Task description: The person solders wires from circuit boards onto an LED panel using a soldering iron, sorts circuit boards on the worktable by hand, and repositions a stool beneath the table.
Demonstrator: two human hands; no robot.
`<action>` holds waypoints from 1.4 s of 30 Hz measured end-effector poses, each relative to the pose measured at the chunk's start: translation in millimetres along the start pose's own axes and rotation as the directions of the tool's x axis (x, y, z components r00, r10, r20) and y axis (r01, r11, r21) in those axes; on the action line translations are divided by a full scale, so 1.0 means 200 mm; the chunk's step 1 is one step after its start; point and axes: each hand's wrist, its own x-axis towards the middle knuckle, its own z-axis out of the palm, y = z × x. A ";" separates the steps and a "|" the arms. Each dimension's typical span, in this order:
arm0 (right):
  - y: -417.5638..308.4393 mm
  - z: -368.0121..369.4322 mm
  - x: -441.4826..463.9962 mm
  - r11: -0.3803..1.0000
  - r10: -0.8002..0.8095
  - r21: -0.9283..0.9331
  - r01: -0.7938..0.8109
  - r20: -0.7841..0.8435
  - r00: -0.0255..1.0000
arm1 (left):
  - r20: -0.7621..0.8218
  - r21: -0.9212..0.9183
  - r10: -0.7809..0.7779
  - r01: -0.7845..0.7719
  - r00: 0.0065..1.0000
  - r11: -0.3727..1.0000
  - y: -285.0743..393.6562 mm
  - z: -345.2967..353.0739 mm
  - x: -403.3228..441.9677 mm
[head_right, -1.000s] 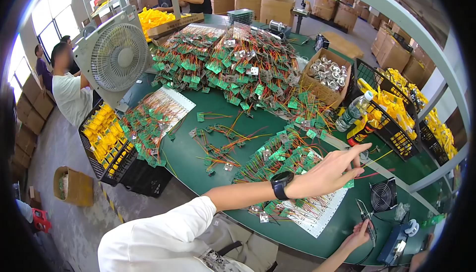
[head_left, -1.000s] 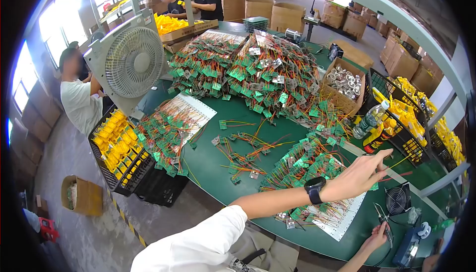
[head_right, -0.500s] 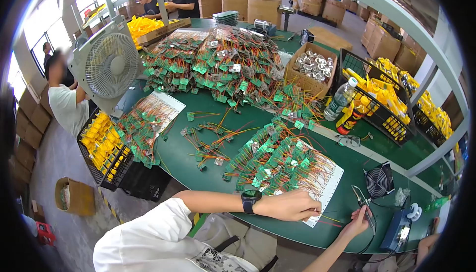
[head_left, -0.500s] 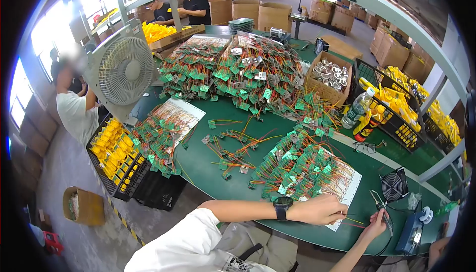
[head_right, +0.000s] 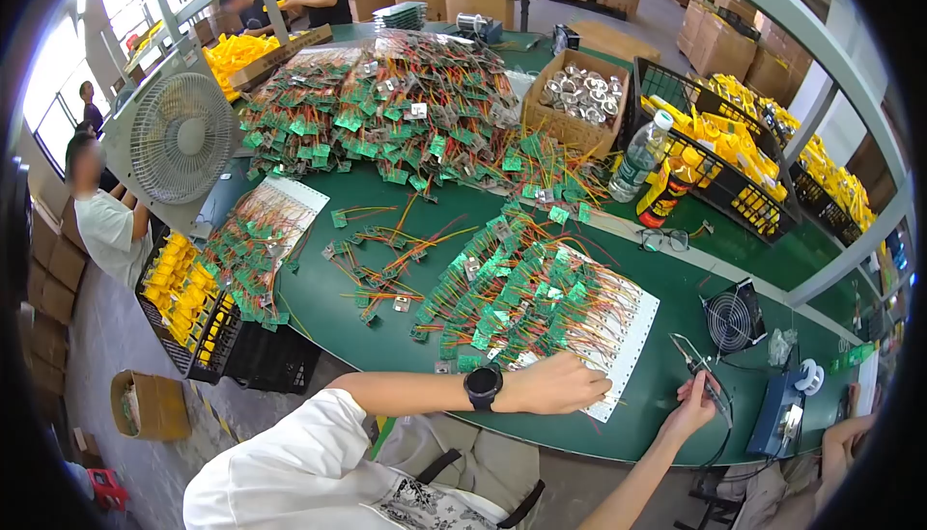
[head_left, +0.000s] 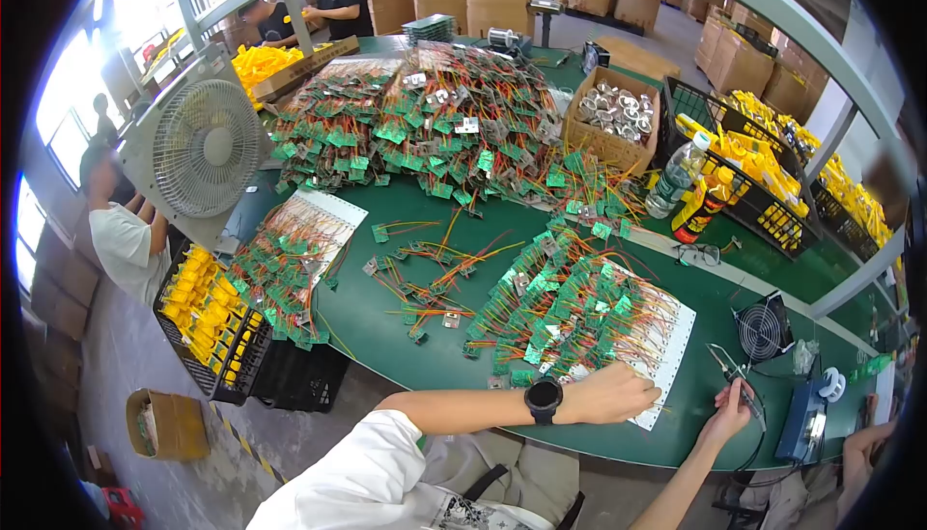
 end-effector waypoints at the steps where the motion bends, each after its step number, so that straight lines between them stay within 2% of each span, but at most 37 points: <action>1: 0.00 -0.01 0.00 1.000 0.008 0.002 -0.008 -0.006 1.000 | 0.007 -0.021 0.006 -0.005 1.000 1.000 -0.01 0.00 0.00; 3: -0.05 0.04 -0.03 0.998 0.052 0.025 -0.051 -0.071 0.996 | 0.040 0.039 0.019 -0.021 0.999 0.999 -0.03 0.00 -0.01; 5: -0.07 0.06 -0.04 0.998 0.058 -0.008 -0.059 -0.067 0.996 | 0.098 -0.005 -0.027 0.028 0.995 1.000 -0.04 -0.01 -0.02; 6: -0.11 0.10 -0.06 0.997 0.074 -0.013 -0.076 -0.137 0.988 | 0.034 0.003 -0.004 0.004 0.999 1.000 -0.06 0.00 -0.02; 7: -0.07 0.05 -0.04 0.998 0.069 0.013 -0.068 -0.089 0.994 | -0.031 0.010 0.015 -0.015 0.999 1.000 -0.07 0.02 -0.03; 10: -0.07 0.04 -0.03 1.000 0.005 0.022 -0.004 -0.042 0.999 | 0.027 -0.026 -0.023 0.024 0.999 0.999 -0.09 0.03 -0.03; 13: -0.09 0.05 -0.03 1.000 0.023 0.000 -0.024 -0.059 0.998 | 0.059 -0.085 -0.071 0.076 0.996 0.994 -0.08 0.02 -0.02; 16: -0.08 0.04 -0.05 1.000 0.027 0.015 -0.026 -0.065 0.998 | -0.007 -0.091 -0.119 0.118 0.993 0.989 -0.08 0.04 -0.01; 19: -0.11 0.05 -0.06 0.999 0.048 0.010 -0.048 -0.040 0.998 | 0.056 -0.095 -0.171 0.175 0.984 0.980 -0.07 0.02 0.00; 25: -0.11 0.05 -0.07 0.998 0.052 0.032 -0.052 0.003 0.999 | 0.135 -0.083 -0.156 0.168 0.978 0.982 -0.06 0.01 0.00; 27: -0.11 0.04 -0.07 0.997 0.068 0.032 -0.067 -0.005 0.998 | 0.186 -0.161 -0.253 0.283 0.949 0.945 -0.04 0.01 0.01; 33: -0.11 0.04 -0.08 0.996 0.078 0.032 -0.079 0.026 0.997 | 0.142 -0.211 -0.327 0.351 0.934 0.912 -0.03 0.06 0.00; 38: -0.11 0.04 -0.10 1.000 0.024 0.010 -0.025 0.059 0.998 | 0.104 -0.220 -0.223 0.241 0.969 0.945 -0.06 0.10 -0.03; 42: -0.12 0.04 -0.14 1.000 0.012 -0.004 -0.011 0.077 0.997 | 0.072 -0.342 -0.255 0.264 0.964 0.902 -0.08 0.11 -0.04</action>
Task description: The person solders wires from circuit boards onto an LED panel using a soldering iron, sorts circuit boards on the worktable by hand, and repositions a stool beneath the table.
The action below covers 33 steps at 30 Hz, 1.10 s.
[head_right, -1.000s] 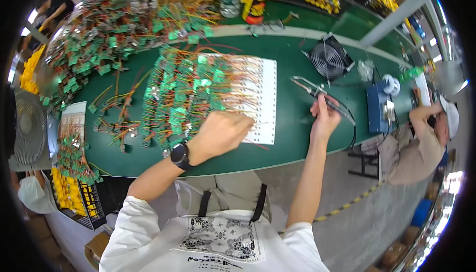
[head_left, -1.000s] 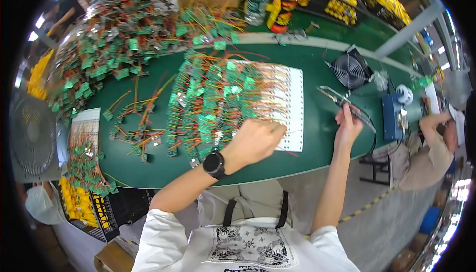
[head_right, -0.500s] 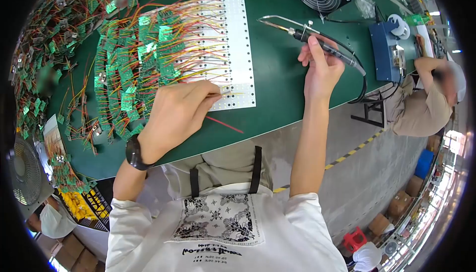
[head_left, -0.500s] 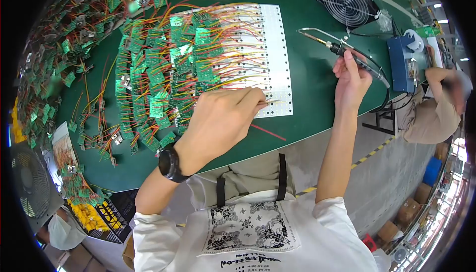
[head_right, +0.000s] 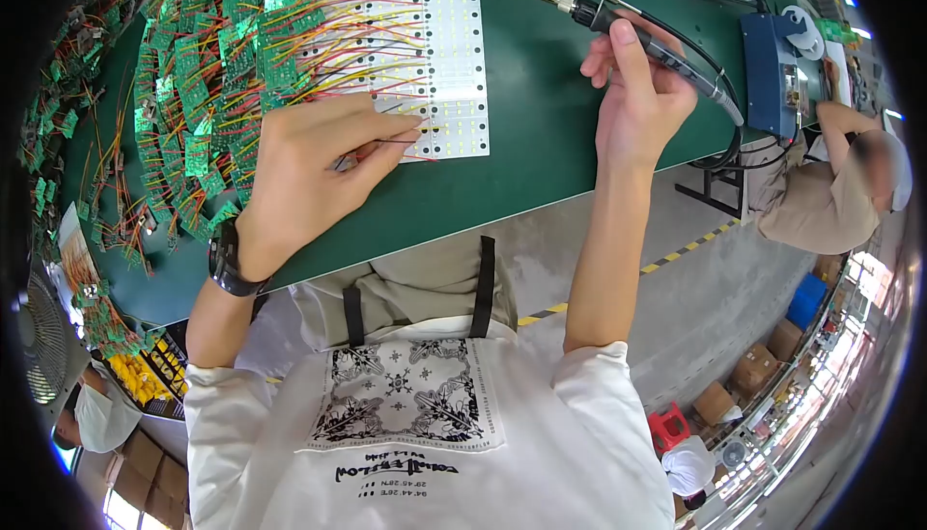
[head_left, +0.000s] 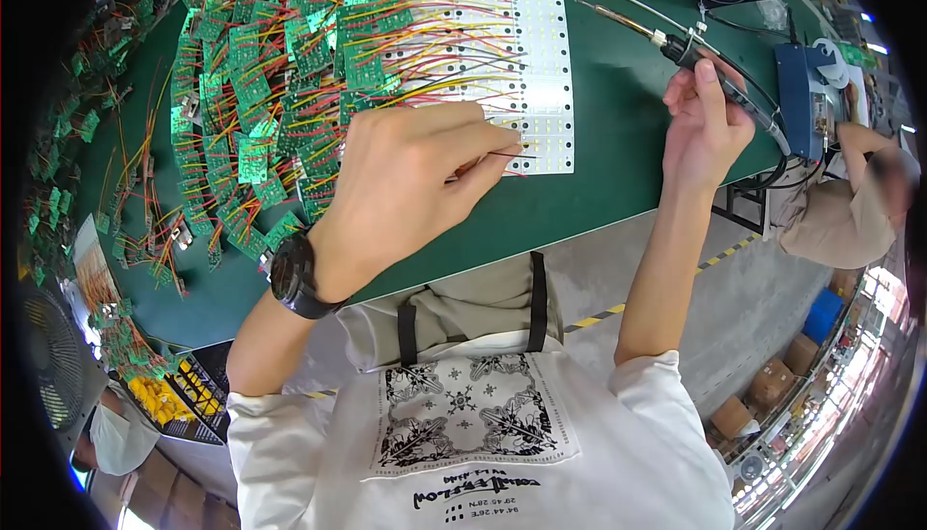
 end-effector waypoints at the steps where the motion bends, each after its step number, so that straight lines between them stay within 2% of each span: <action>1: -0.01 -0.01 -0.03 1.000 0.011 0.015 -0.011 0.022 1.000 | -0.002 -0.004 -0.007 0.007 1.000 1.000 0.00 0.00 -0.01; 7: -0.06 -0.09 -0.17 0.998 0.043 0.035 -0.047 0.096 0.994 | 0.009 -0.012 -0.029 0.029 1.000 0.999 -0.01 0.01 -0.01; 9: -0.06 -0.12 -0.19 0.995 0.076 0.054 -0.087 0.187 0.979 | -0.030 -0.031 -0.031 0.030 0.999 0.999 -0.02 0.01 -0.01; 11: -0.05 -0.12 -0.19 0.992 0.110 0.040 -0.119 0.178 0.978 | -0.020 -0.015 -0.027 0.026 0.999 1.000 -0.02 0.01 0.00; 13: -0.03 -0.13 -0.19 0.987 0.136 0.047 -0.155 0.283 0.950 | -0.009 0.001 -0.019 0.019 1.000 1.000 -0.02 0.01 0.00; 15: -0.02 -0.14 -0.20 0.984 0.147 0.060 -0.168 0.254 0.956 | -0.022 0.031 -0.019 0.020 1.000 0.999 -0.02 0.01 0.00; 24: -0.02 -0.16 -0.19 0.975 0.195 0.037 -0.218 0.321 0.927 | -0.033 0.093 0.010 -0.007 0.999 0.996 -0.04 0.03 -0.01; 33: -0.02 -0.16 -0.19 0.983 0.171 -0.011 -0.181 0.379 0.909 | -0.032 0.101 0.018 -0.015 0.999 0.995 -0.05 0.03 -0.01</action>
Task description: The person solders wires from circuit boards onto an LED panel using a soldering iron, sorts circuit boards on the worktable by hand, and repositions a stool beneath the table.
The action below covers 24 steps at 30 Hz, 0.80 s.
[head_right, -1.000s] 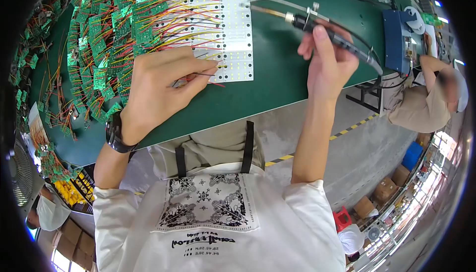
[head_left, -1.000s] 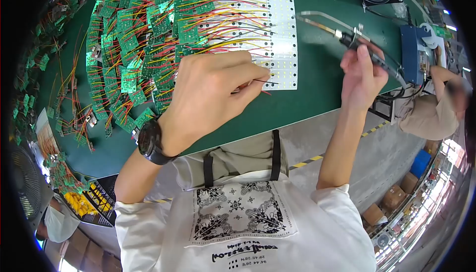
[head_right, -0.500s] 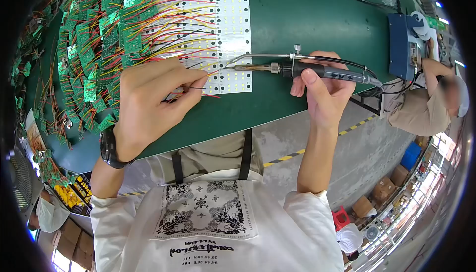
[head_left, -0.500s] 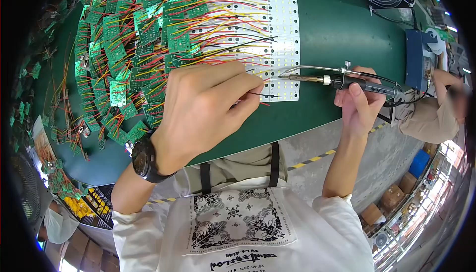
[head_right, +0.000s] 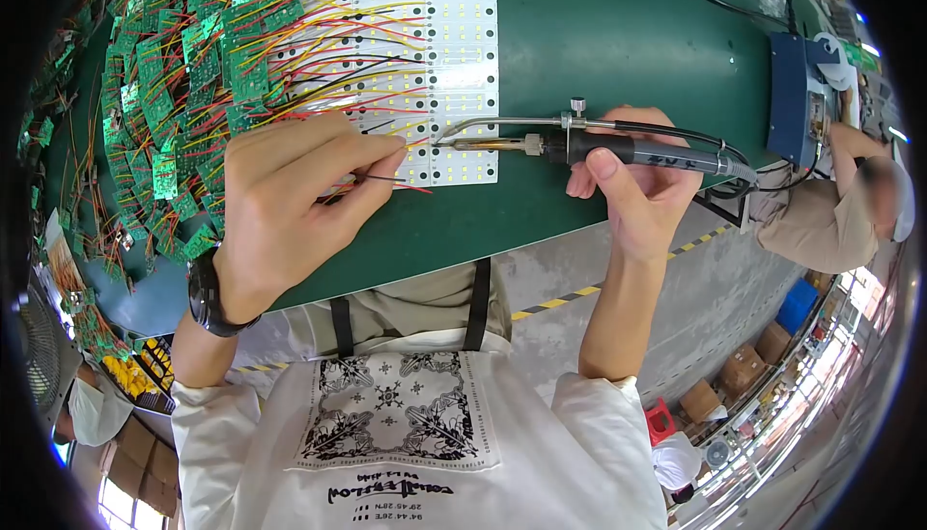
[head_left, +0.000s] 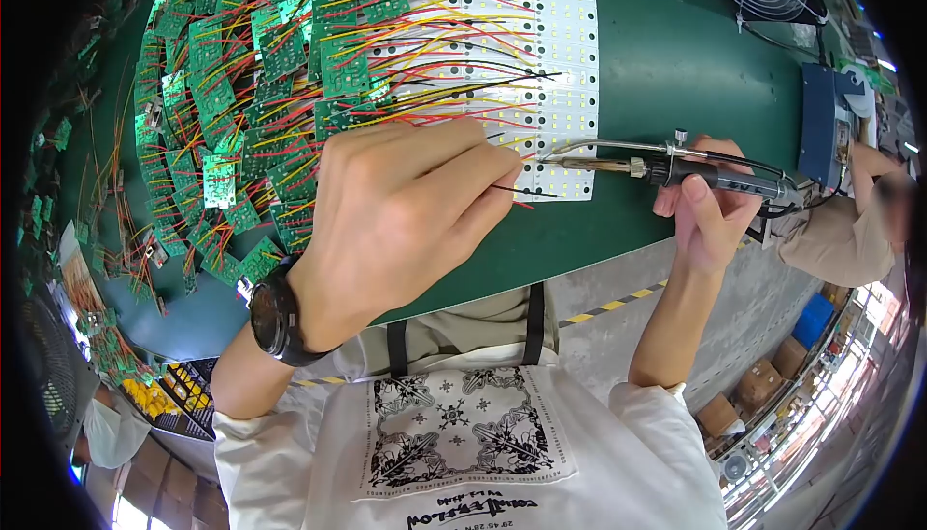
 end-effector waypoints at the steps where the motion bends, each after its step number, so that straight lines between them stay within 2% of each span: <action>1: 0.00 0.00 0.00 1.000 -0.001 -0.002 0.001 0.007 1.000 | 0.000 0.001 -0.003 0.003 1.000 1.000 0.00 0.00 0.00; 24: 0.01 0.00 0.00 1.000 0.015 -0.019 -0.015 -0.008 1.000 | 0.009 0.020 -0.003 0.003 1.000 1.000 -0.01 0.00 -0.01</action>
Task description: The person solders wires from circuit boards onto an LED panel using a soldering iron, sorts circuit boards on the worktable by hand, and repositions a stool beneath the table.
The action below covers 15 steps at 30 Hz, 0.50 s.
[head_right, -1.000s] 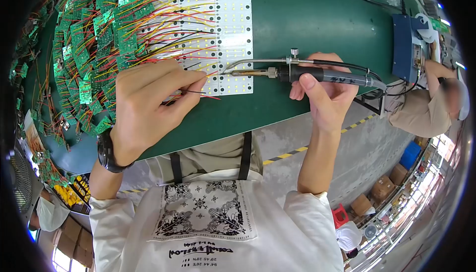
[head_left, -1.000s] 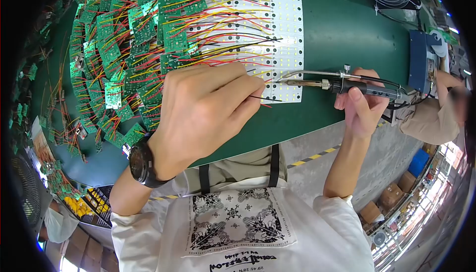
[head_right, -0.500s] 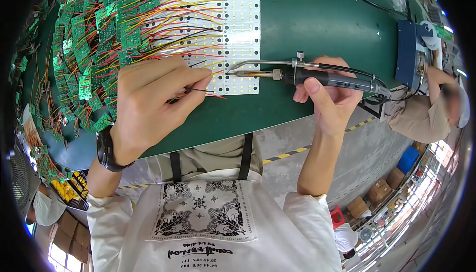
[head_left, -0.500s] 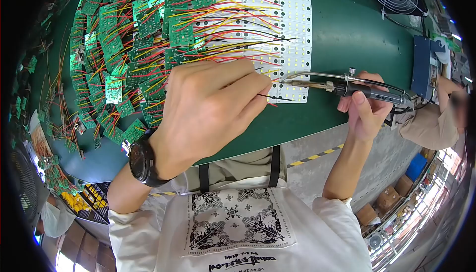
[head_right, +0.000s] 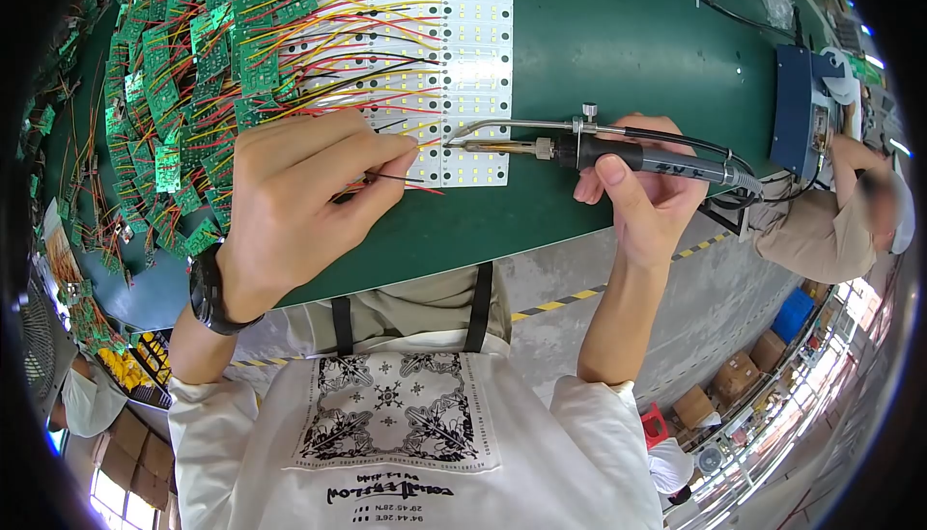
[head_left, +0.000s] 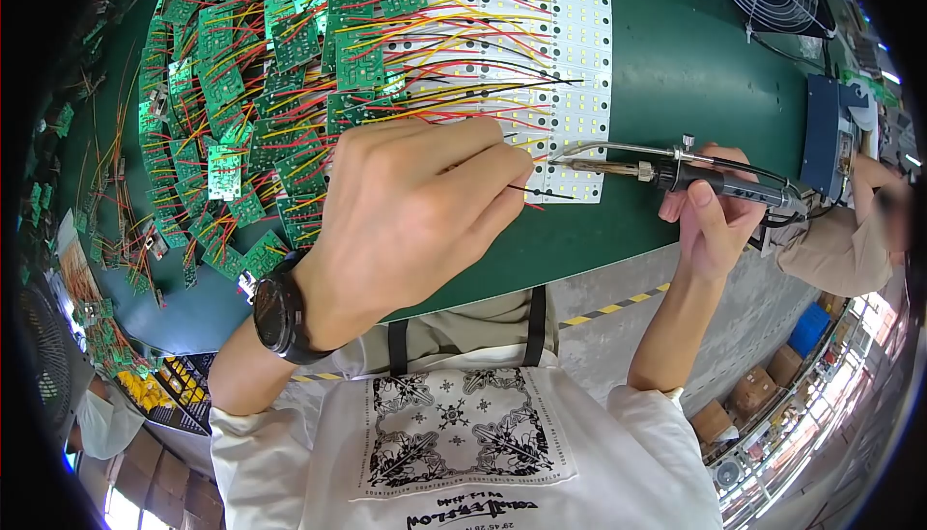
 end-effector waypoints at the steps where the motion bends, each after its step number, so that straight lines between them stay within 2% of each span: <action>1: 0.00 0.00 0.00 1.000 -0.007 0.010 0.007 -0.006 1.000 | 0.000 0.000 0.000 0.000 1.000 1.000 0.00 0.00 0.00; 6: 0.01 -0.02 0.00 0.998 -0.022 0.059 0.022 -0.005 1.000 | 0.012 -0.017 -0.009 0.009 1.000 1.000 0.01 -0.01 0.00; 11: 0.01 -0.01 0.00 0.994 -0.056 0.084 0.067 -0.135 0.989 | 0.016 -0.022 -0.020 0.021 1.000 1.000 0.01 -0.01 0.00; 15: 0.02 -0.01 0.00 0.992 -0.049 0.105 0.065 -0.142 0.989 | -0.007 -0.006 -0.008 0.007 1.000 1.000 0.02 -0.01 0.01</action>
